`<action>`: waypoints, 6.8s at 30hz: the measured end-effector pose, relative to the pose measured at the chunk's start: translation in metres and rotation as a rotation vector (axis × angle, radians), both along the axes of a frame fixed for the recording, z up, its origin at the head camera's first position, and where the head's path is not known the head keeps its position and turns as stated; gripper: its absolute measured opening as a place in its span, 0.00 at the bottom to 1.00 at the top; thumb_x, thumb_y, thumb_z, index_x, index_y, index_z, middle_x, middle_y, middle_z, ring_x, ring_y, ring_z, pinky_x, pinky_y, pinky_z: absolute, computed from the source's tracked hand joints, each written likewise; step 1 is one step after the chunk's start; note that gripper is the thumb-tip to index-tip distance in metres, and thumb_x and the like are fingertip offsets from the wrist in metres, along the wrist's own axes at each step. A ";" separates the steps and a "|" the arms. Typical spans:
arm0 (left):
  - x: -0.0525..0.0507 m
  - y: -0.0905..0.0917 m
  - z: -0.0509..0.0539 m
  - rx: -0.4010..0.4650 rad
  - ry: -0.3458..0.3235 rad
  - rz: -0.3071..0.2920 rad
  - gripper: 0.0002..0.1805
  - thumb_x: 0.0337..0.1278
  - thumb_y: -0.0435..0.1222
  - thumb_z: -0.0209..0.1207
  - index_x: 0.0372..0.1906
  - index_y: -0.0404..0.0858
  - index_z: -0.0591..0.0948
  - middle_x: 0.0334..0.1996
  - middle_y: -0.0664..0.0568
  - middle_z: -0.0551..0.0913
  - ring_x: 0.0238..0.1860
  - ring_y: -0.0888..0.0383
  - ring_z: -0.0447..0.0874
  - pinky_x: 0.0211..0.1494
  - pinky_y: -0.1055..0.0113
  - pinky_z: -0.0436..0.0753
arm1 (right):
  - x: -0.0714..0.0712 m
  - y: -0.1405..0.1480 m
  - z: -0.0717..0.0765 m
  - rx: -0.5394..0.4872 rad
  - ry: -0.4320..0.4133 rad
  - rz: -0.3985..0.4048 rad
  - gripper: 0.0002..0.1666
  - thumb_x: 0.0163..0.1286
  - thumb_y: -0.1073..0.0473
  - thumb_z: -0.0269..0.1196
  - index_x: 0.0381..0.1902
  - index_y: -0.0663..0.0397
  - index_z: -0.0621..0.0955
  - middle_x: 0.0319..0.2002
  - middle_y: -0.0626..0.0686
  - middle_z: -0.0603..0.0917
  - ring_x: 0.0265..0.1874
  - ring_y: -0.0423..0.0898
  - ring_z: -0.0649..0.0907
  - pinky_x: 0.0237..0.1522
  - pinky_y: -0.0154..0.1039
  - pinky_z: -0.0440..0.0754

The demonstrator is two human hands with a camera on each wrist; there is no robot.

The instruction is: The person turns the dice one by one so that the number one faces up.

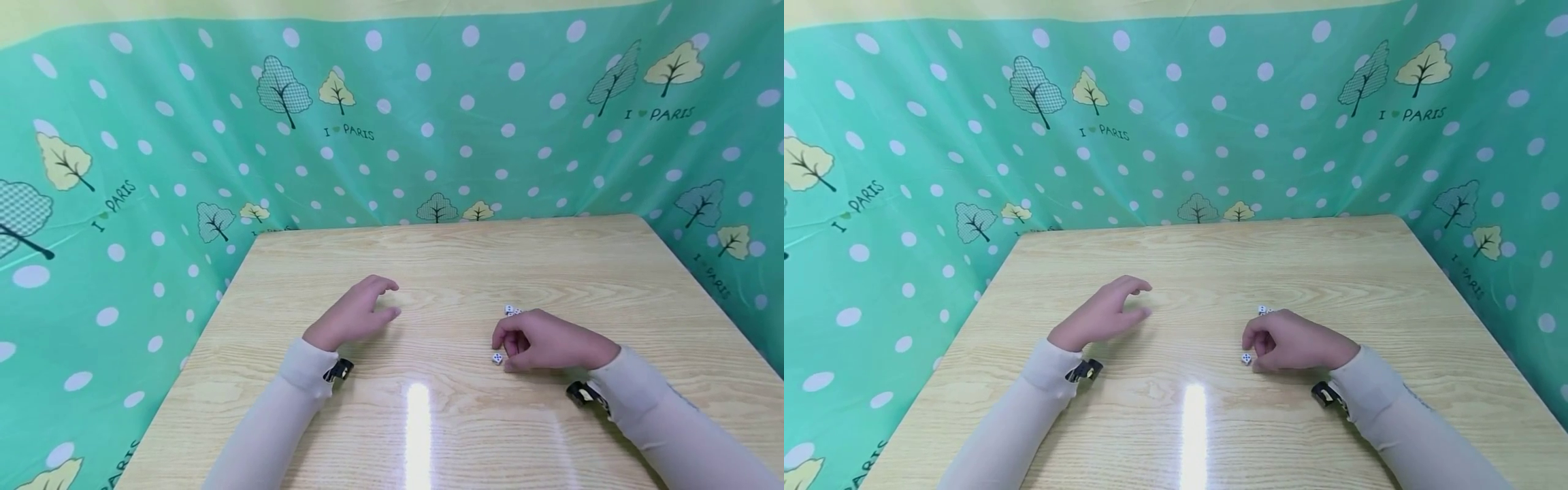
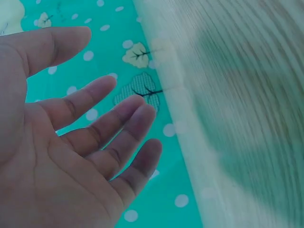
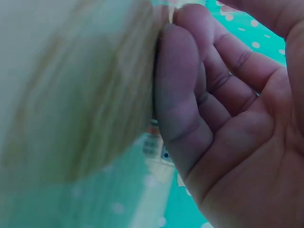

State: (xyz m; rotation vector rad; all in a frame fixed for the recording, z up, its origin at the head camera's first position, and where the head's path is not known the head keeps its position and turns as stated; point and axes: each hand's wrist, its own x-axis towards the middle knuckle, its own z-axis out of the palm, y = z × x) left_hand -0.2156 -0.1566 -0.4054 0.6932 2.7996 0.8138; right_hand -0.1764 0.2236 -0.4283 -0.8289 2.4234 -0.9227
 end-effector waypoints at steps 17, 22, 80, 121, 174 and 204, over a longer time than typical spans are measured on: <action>-0.008 -0.011 -0.005 -0.015 -0.029 0.103 0.27 0.70 0.47 0.61 0.66 0.36 0.76 0.67 0.41 0.75 0.69 0.44 0.73 0.72 0.47 0.72 | 0.003 -0.011 -0.004 -0.032 0.092 0.060 0.13 0.62 0.64 0.74 0.38 0.36 0.87 0.28 0.39 0.82 0.27 0.36 0.79 0.31 0.32 0.79; -0.002 -0.004 -0.004 -0.016 -0.016 0.084 0.27 0.69 0.47 0.62 0.66 0.36 0.77 0.66 0.43 0.75 0.68 0.46 0.73 0.72 0.48 0.72 | 0.005 -0.013 -0.004 -0.003 0.116 0.047 0.13 0.63 0.63 0.73 0.35 0.34 0.86 0.28 0.38 0.81 0.28 0.36 0.78 0.32 0.32 0.79; 0.004 -0.002 0.004 -0.102 0.051 0.029 0.28 0.70 0.49 0.61 0.69 0.40 0.75 0.70 0.49 0.71 0.70 0.46 0.71 0.72 0.47 0.71 | 0.019 -0.016 0.011 0.133 0.352 0.030 0.10 0.60 0.58 0.74 0.36 0.37 0.84 0.26 0.36 0.77 0.25 0.33 0.73 0.35 0.32 0.76; 0.028 0.019 0.018 -0.121 0.076 -0.125 0.27 0.69 0.49 0.62 0.66 0.40 0.77 0.65 0.50 0.74 0.61 0.50 0.77 0.65 0.51 0.77 | 0.007 -0.010 -0.004 -0.088 0.125 0.053 0.08 0.64 0.54 0.75 0.38 0.32 0.89 0.22 0.38 0.80 0.22 0.32 0.74 0.33 0.33 0.79; -0.002 -0.029 0.020 -0.083 -0.070 0.087 0.27 0.71 0.49 0.60 0.65 0.36 0.78 0.68 0.44 0.76 0.70 0.44 0.74 0.72 0.46 0.73 | 0.040 -0.033 0.020 0.263 0.262 -0.173 0.15 0.60 0.43 0.76 0.27 0.38 0.80 0.19 0.39 0.73 0.20 0.35 0.69 0.25 0.33 0.68; 0.006 -0.013 0.016 -0.142 -0.016 0.037 0.26 0.69 0.50 0.62 0.63 0.39 0.81 0.64 0.49 0.79 0.65 0.48 0.77 0.69 0.49 0.75 | 0.040 -0.038 0.021 0.240 0.371 -0.123 0.10 0.61 0.63 0.71 0.28 0.40 0.83 0.22 0.36 0.75 0.23 0.34 0.71 0.28 0.31 0.72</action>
